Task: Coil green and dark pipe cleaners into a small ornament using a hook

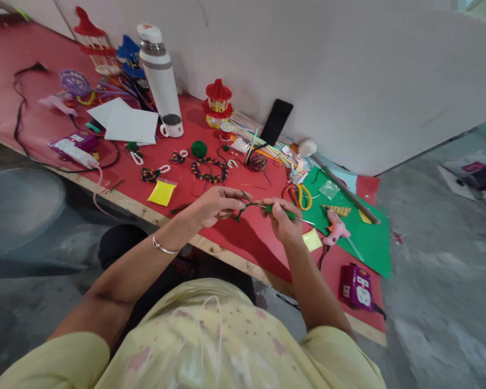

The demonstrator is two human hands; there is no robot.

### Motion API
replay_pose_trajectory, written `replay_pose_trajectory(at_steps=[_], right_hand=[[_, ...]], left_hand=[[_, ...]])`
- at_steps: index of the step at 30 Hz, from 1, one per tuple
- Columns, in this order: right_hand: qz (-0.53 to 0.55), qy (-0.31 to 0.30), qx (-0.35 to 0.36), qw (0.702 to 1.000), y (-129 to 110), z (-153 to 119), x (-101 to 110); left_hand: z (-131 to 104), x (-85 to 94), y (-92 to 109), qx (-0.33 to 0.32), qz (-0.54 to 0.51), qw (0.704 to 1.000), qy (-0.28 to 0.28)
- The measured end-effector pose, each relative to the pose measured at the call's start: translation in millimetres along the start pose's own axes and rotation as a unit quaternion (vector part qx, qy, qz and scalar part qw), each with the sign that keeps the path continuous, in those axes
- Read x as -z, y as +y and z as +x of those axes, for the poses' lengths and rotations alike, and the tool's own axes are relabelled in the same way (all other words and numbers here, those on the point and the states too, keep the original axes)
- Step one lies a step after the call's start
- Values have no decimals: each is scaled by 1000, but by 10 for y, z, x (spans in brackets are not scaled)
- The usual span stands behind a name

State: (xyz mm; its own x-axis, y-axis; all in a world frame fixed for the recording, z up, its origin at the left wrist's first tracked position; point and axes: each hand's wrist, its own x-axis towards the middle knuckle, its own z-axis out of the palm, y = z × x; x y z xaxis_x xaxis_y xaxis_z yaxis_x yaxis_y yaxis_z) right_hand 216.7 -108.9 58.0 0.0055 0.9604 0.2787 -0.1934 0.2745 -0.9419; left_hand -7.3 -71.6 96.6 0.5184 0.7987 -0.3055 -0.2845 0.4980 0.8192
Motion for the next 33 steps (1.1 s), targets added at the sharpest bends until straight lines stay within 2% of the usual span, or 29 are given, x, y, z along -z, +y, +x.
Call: replay_pose_trajectory(at_steps=[4,10,18,27,33], right_hand=[[-6,-3,-14,1000,-34,5,-1],[-22,-42,-18,999,-60,31,33],[-4,-47,-35,998,59,126,24],[8,-80,-18,997,82,373,-85],[22,-82,-49,995,150,420,-83]], left_hand=[[-4,4,4,6,-6,1000,7],[5,40,9,9,-2,1000,3],[14,102,-12,0,8,1000,-3],[-8,194,59,-18,-4,1000,13],[-14,236,72,-22,-1,999,23]])
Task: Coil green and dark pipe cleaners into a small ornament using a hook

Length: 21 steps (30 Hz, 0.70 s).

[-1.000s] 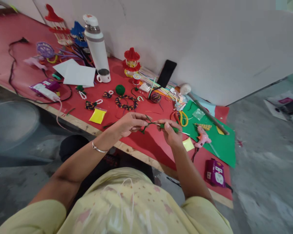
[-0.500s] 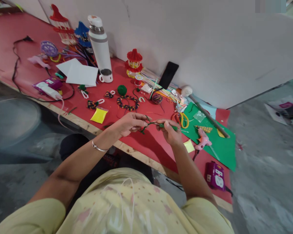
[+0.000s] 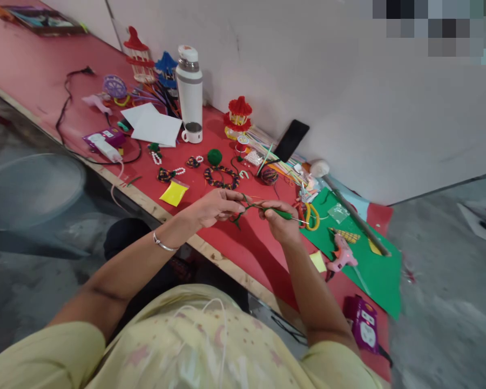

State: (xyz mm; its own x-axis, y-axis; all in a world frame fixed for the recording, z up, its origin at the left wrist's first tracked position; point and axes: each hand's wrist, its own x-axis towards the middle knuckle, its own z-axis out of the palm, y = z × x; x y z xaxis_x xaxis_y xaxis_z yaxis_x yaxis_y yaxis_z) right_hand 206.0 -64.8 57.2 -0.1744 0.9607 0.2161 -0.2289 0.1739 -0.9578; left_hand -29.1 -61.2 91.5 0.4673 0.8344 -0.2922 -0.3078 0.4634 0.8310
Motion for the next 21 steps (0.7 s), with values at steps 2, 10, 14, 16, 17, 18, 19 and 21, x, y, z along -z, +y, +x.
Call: replay_pose_trajectory(at_steps=[2,10,14,16,17,18,19,21], right_hand=[[9,5,-8,1000,7,-2,-2],[5,12,-19,1000,-4,-22,43],[-6,-26,-31,999,-10,-35,147],[-16,-47,-35,998,-25,-40,191],[-22,-57,-36,997,-37,-41,206],[-29,-66,-35,997,-51,-42,218],[-37,-73,-34,996,-68,-43,225],[-55,-79,-29,995,-104,-45,228]], left_hand=[[11,3,-7,3,1,1000,1],[45,-12,-16,10,15,1000,2],[64,3,-32,14,17,1000,1],[70,11,-37,15,19,1000,-2],[70,12,-37,15,21,1000,-3],[69,12,-34,16,24,1000,-2],[67,10,-29,16,28,999,-1],[59,2,-14,18,34,999,3]])
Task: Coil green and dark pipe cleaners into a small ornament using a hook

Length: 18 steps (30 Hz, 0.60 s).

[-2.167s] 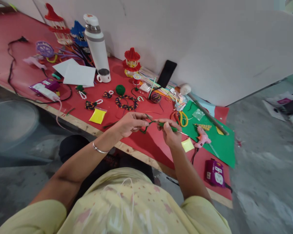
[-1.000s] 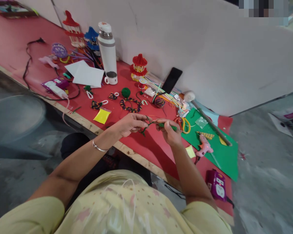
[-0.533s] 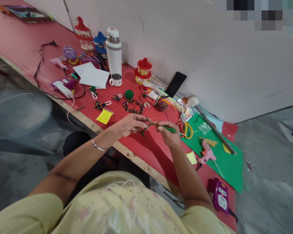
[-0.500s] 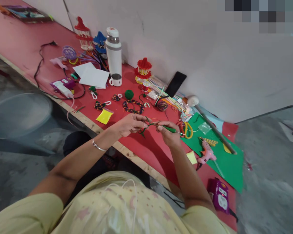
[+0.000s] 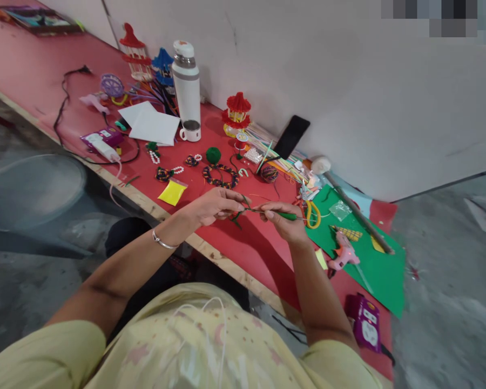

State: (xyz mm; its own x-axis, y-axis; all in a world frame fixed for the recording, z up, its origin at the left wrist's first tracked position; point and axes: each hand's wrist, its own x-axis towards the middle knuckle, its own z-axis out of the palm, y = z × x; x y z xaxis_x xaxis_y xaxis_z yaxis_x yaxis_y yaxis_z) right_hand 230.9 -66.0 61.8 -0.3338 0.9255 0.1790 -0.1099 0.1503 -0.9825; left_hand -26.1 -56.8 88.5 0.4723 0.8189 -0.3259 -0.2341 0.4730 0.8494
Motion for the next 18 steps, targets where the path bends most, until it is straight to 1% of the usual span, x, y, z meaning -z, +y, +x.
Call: replay_pose_trajectory(at_steps=[9,13,18], right_hand=[[-61,4,6,998,-124,-21,-35],[-106,-2,31,994,-184,-23,-65],[-148,-3,55,987,-239,-23,-105]], left_hand=[[-10,-12,11,-8,10,1000,5],[-8,-19,3,-19,20,1000,5],[-18,-43,9,-42,52,997,24]])
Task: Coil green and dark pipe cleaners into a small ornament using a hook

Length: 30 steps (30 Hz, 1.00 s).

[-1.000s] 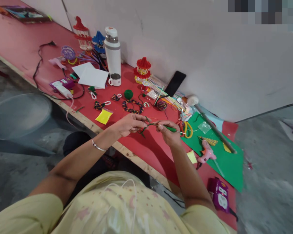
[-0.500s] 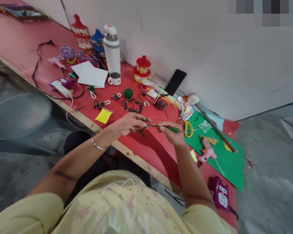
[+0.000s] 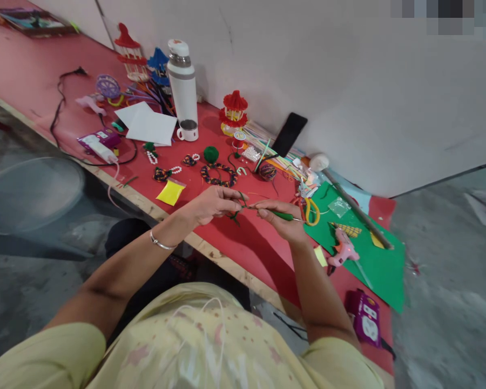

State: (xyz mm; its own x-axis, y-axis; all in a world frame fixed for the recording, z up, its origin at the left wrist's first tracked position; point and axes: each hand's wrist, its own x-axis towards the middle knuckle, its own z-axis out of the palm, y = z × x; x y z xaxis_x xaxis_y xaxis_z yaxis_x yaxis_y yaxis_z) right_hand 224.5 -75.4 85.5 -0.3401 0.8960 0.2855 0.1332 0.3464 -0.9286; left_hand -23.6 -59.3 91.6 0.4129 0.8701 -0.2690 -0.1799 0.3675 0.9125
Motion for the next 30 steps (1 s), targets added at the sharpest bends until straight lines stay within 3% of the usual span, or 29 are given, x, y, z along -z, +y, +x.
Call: replay_pose_trajectory(at_steps=[13,20,27,30], right_hand=[[-101,18,112,988,-7,-3,-115],[-184,53,191,963,28,-41,-246],[-241,94,272,927,88,-71,-313],[-251,121,284,917,159,-86,-340]], left_hand=[[-8,-43,-11,-66,44,996,47],[-1,-88,-47,-61,-26,996,57],[-16,-151,-76,1,-138,990,30],[-21,-226,-100,-14,-151,987,55]])
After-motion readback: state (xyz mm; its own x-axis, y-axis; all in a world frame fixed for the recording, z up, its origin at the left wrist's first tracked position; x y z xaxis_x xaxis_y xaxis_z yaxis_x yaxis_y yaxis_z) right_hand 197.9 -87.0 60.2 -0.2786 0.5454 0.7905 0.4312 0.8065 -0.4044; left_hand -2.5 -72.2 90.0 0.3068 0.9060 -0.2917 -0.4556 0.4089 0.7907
